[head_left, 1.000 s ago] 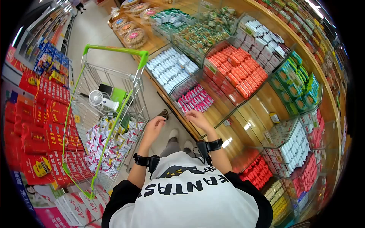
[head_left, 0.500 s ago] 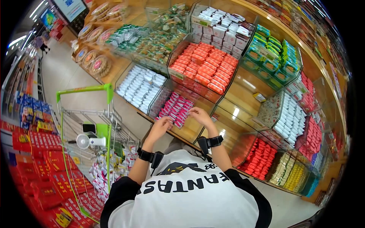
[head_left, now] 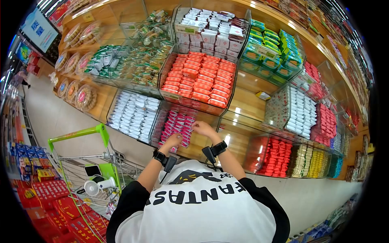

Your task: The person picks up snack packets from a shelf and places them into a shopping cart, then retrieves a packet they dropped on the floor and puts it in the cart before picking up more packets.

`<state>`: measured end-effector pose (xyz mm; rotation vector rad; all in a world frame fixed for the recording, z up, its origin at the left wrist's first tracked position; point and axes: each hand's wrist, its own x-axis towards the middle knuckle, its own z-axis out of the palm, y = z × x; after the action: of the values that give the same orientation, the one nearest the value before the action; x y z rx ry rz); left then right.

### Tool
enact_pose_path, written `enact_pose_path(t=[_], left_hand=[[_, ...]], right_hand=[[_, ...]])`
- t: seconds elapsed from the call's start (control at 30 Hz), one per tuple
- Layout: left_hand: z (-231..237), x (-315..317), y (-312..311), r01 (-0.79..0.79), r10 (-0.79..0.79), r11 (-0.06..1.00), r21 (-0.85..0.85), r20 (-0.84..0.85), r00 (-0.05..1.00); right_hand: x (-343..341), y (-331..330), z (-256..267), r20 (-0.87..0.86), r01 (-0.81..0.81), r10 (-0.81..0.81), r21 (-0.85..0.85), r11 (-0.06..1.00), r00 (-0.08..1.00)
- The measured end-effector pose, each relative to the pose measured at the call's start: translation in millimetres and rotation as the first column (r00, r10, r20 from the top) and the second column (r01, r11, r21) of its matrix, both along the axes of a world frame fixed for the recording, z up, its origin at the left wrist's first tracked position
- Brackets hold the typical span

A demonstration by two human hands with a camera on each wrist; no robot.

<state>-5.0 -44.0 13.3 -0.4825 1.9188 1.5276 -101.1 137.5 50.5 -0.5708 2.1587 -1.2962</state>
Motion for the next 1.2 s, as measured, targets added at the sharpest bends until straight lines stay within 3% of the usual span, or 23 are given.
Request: enact_pose_path(t=[0.03,0.1,0.17,0.23,0.3,0.43,0.53,0.6,0.77,0.8,0.83,0.93,1.03,1.2], left_hand=[[-1,-2,1,0.01,-0.01,1.0,0.006,0.002,1.0],[-12,-3,1,0.013,-0.013,1.0,0.008,0.047,0.999],[-27,-5,1,0.043,-0.049,0.998,0.052,0.106,0.993],[-42,2,2,-0.069,0.038,0.982,0.178,0.175,0.984],[-41,0,4,-0.033,-0.001,0.988,0.153,0.217,0.976],[-51,-3,-1,-0.011,-0.042,0.984,0.178,0.294,0.955],[-23,-9,-10,-0.007,-0.082,0.973,0.232,0.37,0.925],[-32,-11,-12,-0.017,-0.078,0.97,0.244,0.374,0.924],[-42,-11,-9,-0.081,-0.048,0.939,0.334,0.36,0.932],[-42,-13,-6,-0.102,-0.05,0.942,0.321,0.433,0.9],[-41,-15,-3,-0.121,-0.053,0.944,0.307,0.503,0.863],[-55,-11,-1,-0.166,-0.061,0.903,0.396,0.502,0.863],[-58,-9,1,-0.244,-0.002,0.892,0.38,0.543,0.84],[-45,-12,2,-0.235,-0.03,0.888,0.395,0.56,0.828]], right_hand=[[-1,-1,1,0.002,0.01,-0.01,0.006,1.0,1.0],[-3,-3,-1,0.006,-0.127,0.128,0.189,0.974,0.992],[-3,-4,-11,0.001,-0.119,0.121,0.211,0.97,0.993],[-1,-5,-28,-0.002,-0.115,0.119,0.229,0.967,0.993],[-2,-3,-44,-0.016,-0.177,0.183,0.177,0.968,0.983],[-3,-7,-73,0.175,-0.201,0.151,0.313,0.928,0.973],[-2,-4,-90,0.228,-0.181,0.133,0.205,0.962,0.964],[1,-3,-85,0.352,-0.053,-0.015,0.183,0.982,0.936],[4,0,-69,0.414,-0.107,-0.021,0.285,0.953,0.91],[4,0,-63,0.428,-0.1,-0.05,0.32,0.942,0.902],[5,1,-63,0.43,-0.097,-0.055,0.324,0.941,0.901],[7,6,-64,0.437,-0.062,-0.09,0.321,0.945,0.895],[8,8,-63,0.414,-0.023,-0.096,0.273,0.962,0.905],[9,8,-89,0.416,0.016,-0.135,0.278,0.96,0.899]])
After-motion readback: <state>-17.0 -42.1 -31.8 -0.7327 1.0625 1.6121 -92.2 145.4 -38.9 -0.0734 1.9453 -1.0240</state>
